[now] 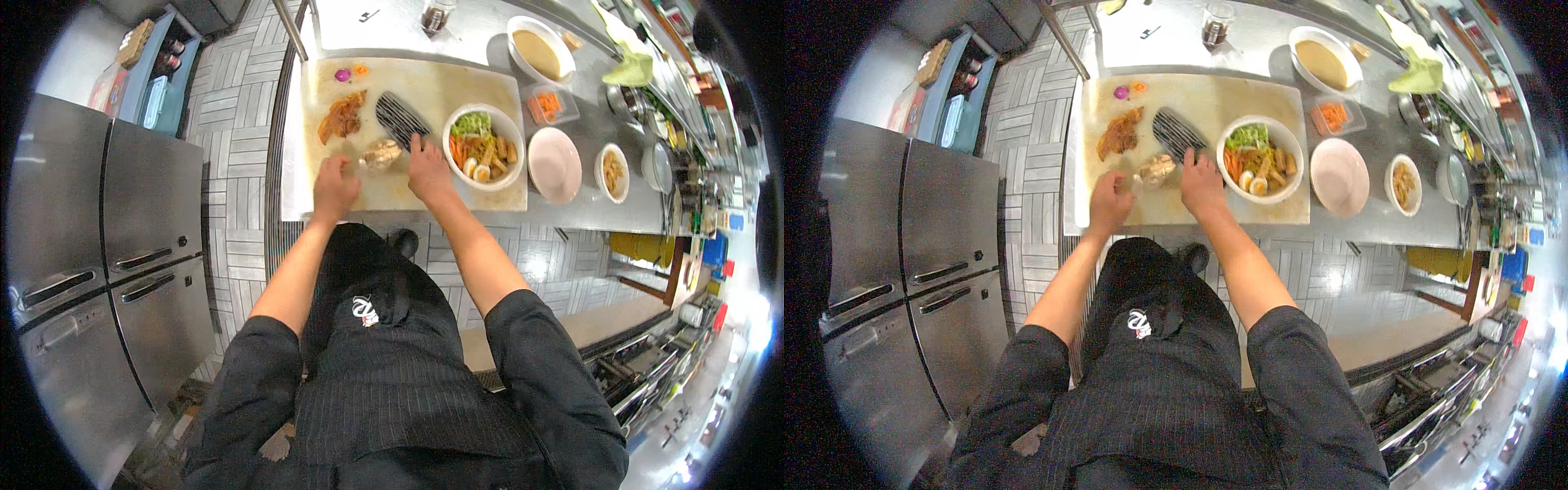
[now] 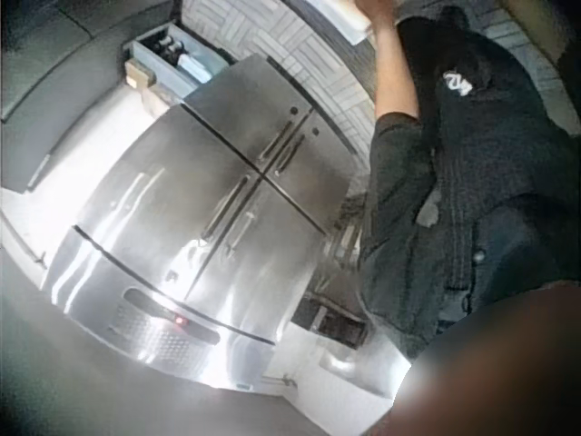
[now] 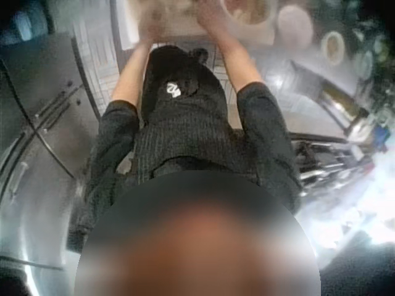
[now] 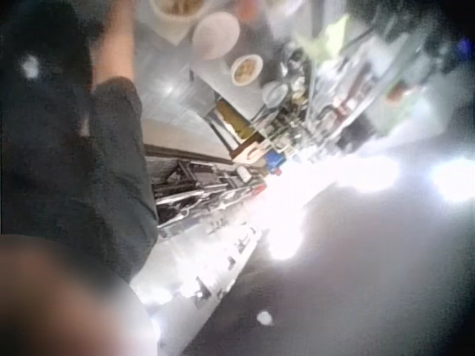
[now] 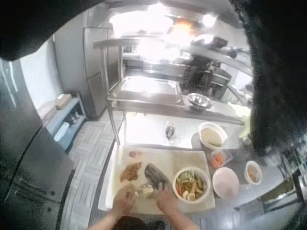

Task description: The person assembles a ramen bowl in a commercial kitchen. They retrieve a bowl, wash hands, retrieve fried items from a wok, and add toppings including sliced meat, vegetables, and broth. The finished bowl is carried to a serving counter.

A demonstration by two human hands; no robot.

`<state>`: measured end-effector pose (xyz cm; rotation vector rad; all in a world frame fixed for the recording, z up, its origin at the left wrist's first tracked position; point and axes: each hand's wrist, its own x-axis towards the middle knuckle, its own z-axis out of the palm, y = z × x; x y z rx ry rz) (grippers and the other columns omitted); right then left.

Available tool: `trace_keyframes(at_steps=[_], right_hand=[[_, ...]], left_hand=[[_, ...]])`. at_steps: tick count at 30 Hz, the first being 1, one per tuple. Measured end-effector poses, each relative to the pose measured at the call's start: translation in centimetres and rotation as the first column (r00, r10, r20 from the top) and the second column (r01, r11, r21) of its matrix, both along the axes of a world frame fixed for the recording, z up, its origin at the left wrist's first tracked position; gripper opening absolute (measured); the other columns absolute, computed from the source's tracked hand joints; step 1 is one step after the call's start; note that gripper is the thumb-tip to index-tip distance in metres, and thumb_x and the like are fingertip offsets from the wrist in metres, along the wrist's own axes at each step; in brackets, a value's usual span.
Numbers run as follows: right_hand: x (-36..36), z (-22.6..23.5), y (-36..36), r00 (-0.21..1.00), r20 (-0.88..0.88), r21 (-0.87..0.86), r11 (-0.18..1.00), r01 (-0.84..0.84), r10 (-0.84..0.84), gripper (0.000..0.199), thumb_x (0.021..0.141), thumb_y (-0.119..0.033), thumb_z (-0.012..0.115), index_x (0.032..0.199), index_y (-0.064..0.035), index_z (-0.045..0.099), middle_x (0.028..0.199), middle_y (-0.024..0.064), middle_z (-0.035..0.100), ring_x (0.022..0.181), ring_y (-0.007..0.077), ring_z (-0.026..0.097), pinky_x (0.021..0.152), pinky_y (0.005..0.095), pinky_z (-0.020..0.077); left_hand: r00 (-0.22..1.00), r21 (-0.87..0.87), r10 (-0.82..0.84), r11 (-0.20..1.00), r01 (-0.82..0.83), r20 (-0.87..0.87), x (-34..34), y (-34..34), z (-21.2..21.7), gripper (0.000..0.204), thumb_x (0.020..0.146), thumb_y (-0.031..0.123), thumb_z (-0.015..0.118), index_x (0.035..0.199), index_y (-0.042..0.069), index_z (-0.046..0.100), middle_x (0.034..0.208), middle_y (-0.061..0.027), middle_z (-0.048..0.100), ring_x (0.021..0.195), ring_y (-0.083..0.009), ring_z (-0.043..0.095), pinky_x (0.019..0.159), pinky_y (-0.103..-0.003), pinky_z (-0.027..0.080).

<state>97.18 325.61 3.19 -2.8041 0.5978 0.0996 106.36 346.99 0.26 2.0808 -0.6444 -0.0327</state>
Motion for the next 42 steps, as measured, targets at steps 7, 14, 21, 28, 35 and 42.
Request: trace_keyframes(at_steps=[7,14,21,28,35,42], right_hand=[[-1.7,-0.3,-1.8,0.934,0.253,0.275,0.944,0.180,-0.252,0.055,0.087,-0.008,0.060,0.140,-0.0012,0.048,0.115,0.0281,0.063,0.112,0.0383,0.065,0.096,0.0479,0.0509],[-7.9,5.4,0.1,0.769,0.191,0.629,0.677,0.381,-0.610,0.023,0.092,-0.012,0.059,0.112,-0.0010,0.059,0.090,0.0229,0.066,0.085,0.0440,0.065,0.075,0.0456,0.0515],[-6.0,4.4,1.8,0.978,0.164,0.396,0.916,0.057,-0.131,0.027,0.090,-0.013,0.062,0.116,-0.0054,0.059,0.095,0.0216,0.064,0.084,0.0455,0.066,0.073,0.0524,0.0540],[-7.8,2.1,2.2,0.999,-0.029,0.262,0.964,0.050,-0.044,0.019,0.095,-0.014,0.059,0.111,-0.0058,0.052,0.095,0.0235,0.065,0.082,0.0481,0.066,0.069,0.0574,0.0542],[-1.6,-0.6,3.7,0.963,0.191,0.305,0.944,0.127,-0.191,0.019,0.097,-0.018,0.059,0.111,-0.0053,0.054,0.092,0.0274,0.067,0.087,0.0515,0.065,0.073,0.0599,0.0515],[-5.5,2.4,3.5,0.915,0.241,0.425,0.883,0.199,-0.322,0.039,0.099,-0.015,0.055,0.137,-0.0076,0.051,0.104,0.0249,0.063,0.096,0.0496,0.063,0.079,0.0569,0.0525]], left_hand=[[0.989,0.151,-0.142,0.977,0.148,-0.051,-1.1,-6.4,-1.0,0.023,0.085,0.009,0.070,0.108,0.006,0.067,0.110,-0.0168,0.067,0.102,-0.0385,0.064,0.089,-0.046,0.053],[0.887,0.027,-0.407,0.911,0.412,0.219,2.6,-7.0,-1.7,0.025,0.079,-0.006,0.069,0.100,0.006,0.068,0.112,-0.0117,0.070,0.104,-0.0357,0.066,0.088,-0.043,0.056],[0.895,0.002,-0.419,0.906,0.423,0.154,1.1,-2.8,-2.8,0.018,0.082,0.001,0.071,0.100,0.004,0.071,0.108,-0.0123,0.070,0.101,-0.0358,0.066,0.086,-0.043,0.056],[0.909,0.051,-0.413,0.911,0.410,0.063,-0.8,-1.4,-3.2,0.017,0.081,0.003,0.072,0.098,0.003,0.072,0.106,-0.0135,0.070,0.097,-0.0356,0.066,0.086,-0.045,0.055],[0.856,0.087,-0.514,0.856,0.510,0.047,-1.0,-2.2,-3.2,0.017,0.079,0.005,0.071,0.096,0.003,0.072,0.103,-0.0140,0.070,0.100,-0.0347,0.065,0.087,-0.044,0.055],[0.959,0.347,-0.278,0.905,0.246,0.044,3.3,1.4,1.3,0.028,0.076,0.007,0.075,0.104,0.004,0.072,0.122,-0.0168,0.064,0.111,-0.0374,0.061,0.096,-0.047,0.052]])
